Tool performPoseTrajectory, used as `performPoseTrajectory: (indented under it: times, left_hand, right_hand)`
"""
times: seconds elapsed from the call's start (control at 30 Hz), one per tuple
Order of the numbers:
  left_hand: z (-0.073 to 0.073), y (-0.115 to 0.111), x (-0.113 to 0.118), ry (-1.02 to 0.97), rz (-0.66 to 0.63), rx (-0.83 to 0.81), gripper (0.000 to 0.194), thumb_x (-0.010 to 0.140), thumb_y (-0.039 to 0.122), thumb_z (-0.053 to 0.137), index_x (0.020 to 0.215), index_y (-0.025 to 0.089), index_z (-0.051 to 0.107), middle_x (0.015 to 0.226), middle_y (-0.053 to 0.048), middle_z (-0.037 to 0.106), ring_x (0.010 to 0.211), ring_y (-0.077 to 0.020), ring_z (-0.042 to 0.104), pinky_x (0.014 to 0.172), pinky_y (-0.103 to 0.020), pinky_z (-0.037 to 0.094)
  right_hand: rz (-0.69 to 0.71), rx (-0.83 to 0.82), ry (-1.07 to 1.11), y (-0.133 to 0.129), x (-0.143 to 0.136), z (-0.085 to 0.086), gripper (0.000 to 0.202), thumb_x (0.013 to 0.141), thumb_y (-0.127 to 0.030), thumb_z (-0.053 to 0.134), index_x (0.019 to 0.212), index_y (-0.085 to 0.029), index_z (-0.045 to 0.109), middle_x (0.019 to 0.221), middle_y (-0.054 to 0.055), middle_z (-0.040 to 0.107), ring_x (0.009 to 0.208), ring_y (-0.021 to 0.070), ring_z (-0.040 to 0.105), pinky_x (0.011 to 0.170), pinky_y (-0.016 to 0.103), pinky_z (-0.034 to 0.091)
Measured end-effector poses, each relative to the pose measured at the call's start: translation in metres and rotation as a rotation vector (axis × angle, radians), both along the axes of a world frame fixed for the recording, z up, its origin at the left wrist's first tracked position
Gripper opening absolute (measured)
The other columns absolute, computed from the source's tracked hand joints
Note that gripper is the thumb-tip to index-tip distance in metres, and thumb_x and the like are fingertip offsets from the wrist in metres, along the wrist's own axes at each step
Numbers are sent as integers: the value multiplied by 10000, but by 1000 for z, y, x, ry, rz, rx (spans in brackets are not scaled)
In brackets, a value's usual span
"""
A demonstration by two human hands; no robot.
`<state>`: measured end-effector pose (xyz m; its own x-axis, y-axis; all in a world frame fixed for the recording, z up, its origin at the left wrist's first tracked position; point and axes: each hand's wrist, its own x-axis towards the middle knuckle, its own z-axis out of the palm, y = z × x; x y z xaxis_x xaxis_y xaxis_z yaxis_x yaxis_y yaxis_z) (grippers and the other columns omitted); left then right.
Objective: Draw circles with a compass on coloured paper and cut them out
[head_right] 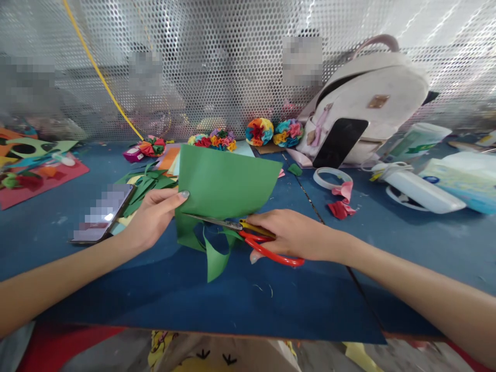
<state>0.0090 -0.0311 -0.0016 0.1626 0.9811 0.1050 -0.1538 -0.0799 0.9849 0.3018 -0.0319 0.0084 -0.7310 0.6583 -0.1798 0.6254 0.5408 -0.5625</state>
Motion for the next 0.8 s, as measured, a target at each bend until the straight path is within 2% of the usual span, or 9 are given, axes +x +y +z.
performPoseTrajectory:
  times: [0.1,0.2,0.27,0.4,0.5,0.63,0.7,0.8]
  left_hand:
    - [2,0,0,8,-14,28,279,742,433,902,617,211,787,652,-16,694,690,-186,601,696,-330,475]
    - [3,1,0,10,-22,48,276,744,447,898,644,209,800,691,-15,706,695,-172,588,693,-319,464]
    - [3,1,0,14,-23,55,298,751,446,893,611,208,780,657,-8,682,682,-167,577,693,-318,461]
    - [1,2,-1,20,-26,75,313,771,437,886,583,221,761,620,-1,657,690,-178,584,698,-326,462]
    - [0,2,-2,25,-46,97,301,796,438,873,605,229,769,685,-13,694,744,-195,610,746,-345,478]
    - [-1,2,-2,31,-101,152,278,863,420,827,660,234,783,791,-20,723,794,-196,616,804,-357,482]
    - [-2,2,-3,35,-105,161,287,869,421,821,657,234,773,769,-15,705,774,-191,603,788,-355,477]
    - [-3,1,-3,62,-81,163,330,853,444,830,614,236,741,707,-14,675,747,-200,592,764,-368,476]
  right_hand:
    - [3,54,15,-1,-2,0,527,988,-704,504,820,-214,599,688,-5,615,562,158,498,570,284,312]
    - [0,98,8,-1,-2,0,512,988,-692,523,795,-221,576,616,-32,547,518,140,427,549,279,275]
    - [-12,125,-26,0,-2,-2,481,950,-682,612,807,-223,584,618,-39,567,520,143,460,547,272,283]
    - [3,198,-124,1,-2,-8,478,836,-664,780,935,-214,651,715,-7,703,598,204,632,550,278,332]
    - [52,298,-140,0,-1,-14,549,839,-681,772,1089,-199,696,874,56,791,722,272,735,590,300,407]
    - [78,436,-107,-2,-3,-19,695,808,-691,802,1274,-189,683,1078,106,820,862,312,785,650,320,488]
    - [79,489,-81,-3,-4,-19,729,821,-675,801,1332,-176,658,1074,104,825,859,304,787,649,318,493]
    - [90,533,-53,-6,-5,-17,605,917,-645,718,1270,-156,674,970,85,828,767,264,774,607,309,453]
